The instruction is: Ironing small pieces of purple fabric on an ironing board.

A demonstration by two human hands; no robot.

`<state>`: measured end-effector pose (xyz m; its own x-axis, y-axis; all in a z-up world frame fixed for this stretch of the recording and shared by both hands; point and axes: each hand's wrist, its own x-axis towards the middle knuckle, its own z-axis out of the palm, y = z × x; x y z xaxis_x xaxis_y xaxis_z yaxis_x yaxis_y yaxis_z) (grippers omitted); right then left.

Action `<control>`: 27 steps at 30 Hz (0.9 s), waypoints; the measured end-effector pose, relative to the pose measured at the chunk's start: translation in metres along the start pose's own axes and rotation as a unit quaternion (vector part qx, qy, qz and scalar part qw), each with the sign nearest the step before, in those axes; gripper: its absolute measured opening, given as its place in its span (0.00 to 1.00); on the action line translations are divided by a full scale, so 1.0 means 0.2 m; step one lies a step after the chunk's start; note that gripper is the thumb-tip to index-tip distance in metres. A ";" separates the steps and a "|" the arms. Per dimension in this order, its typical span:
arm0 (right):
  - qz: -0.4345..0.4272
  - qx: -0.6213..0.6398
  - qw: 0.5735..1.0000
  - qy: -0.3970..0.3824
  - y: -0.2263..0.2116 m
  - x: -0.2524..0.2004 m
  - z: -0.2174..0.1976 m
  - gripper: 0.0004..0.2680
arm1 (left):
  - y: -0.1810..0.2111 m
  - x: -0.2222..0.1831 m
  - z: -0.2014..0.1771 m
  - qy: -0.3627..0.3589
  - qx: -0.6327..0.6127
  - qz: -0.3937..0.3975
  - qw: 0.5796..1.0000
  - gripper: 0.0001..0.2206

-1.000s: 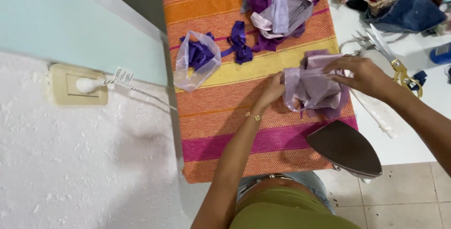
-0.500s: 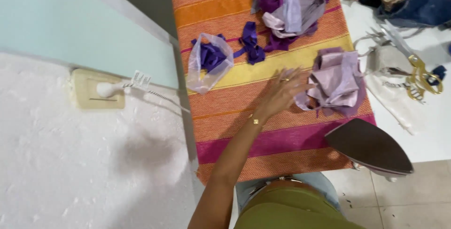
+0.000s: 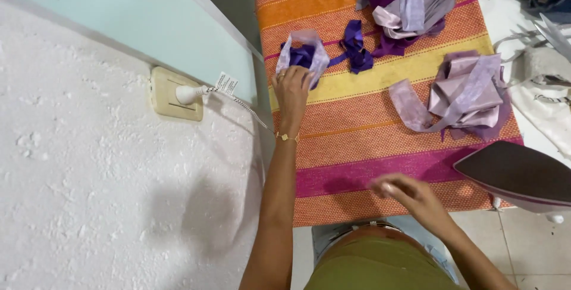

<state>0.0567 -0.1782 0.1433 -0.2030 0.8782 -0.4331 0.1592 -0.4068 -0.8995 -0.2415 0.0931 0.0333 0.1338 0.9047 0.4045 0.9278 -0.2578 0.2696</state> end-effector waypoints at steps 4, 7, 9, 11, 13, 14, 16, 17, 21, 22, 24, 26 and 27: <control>-0.045 0.120 0.991 -0.028 -0.15 0.33 0.23 0.20 | 0.11 -0.14 -0.17 0.059 -0.190 0.025 0.980 0.06; -0.064 0.306 0.946 -0.081 -0.16 0.54 0.33 0.32 | 0.30 -0.32 -0.58 -0.027 -0.369 0.018 0.929 0.06; -0.080 0.422 0.897 -0.101 -0.13 0.62 0.34 0.39 | 0.38 -0.49 -0.76 -0.105 -0.458 0.029 0.882 0.06; -0.120 0.424 0.895 -0.067 -0.12 0.65 0.32 0.34 | 0.36 -0.69 -0.77 -0.182 -0.480 -0.018 0.858 0.06; -0.094 0.451 0.888 -0.002 -0.12 0.61 0.30 0.26 | 0.35 -0.83 -0.75 -0.200 -0.494 -0.058 0.844 0.06; -0.070 0.474 0.876 0.058 -0.13 0.59 0.30 0.19 | 0.34 -0.90 -0.74 -0.214 -0.504 -0.098 0.831 0.06; -0.091 0.470 0.872 0.097 -0.07 0.59 0.24 0.19 | 0.33 -0.97 -0.75 -0.220 -0.523 -0.147 0.810 0.07; -0.114 0.467 0.867 0.131 -0.04 0.58 0.21 0.18 | 0.32 -1.01 -0.76 -0.223 -0.537 -0.195 0.790 0.08; 0.018 0.449 0.867 0.214 -0.02 0.57 0.25 0.07 | 0.32 -1.13 -0.70 -0.276 -0.442 -0.220 0.825 0.10; 0.024 0.405 0.900 0.163 0.20 0.62 0.21 0.13 | 0.30 -1.18 -0.63 -0.267 -0.380 -0.209 0.861 0.11; 0.027 0.359 0.926 0.112 0.44 0.67 0.17 0.23 | 0.28 -1.21 -0.53 -0.258 -0.316 -0.195 0.892 0.12; 0.064 0.328 0.933 0.133 0.52 0.61 0.13 0.20 | 0.30 -1.24 -0.45 -0.217 -0.241 -0.169 0.931 0.10; 0.069 0.328 0.933 0.134 0.60 0.53 0.10 0.20 | 0.30 -1.25 -0.44 -0.221 -0.242 -0.172 0.929 0.10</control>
<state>0.0340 -0.1390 -0.0109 0.0394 0.8018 -0.5963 -0.4770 -0.5093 -0.7163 -0.2494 -0.1783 0.0245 0.0881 0.9851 -0.1474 0.6919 0.0459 0.7205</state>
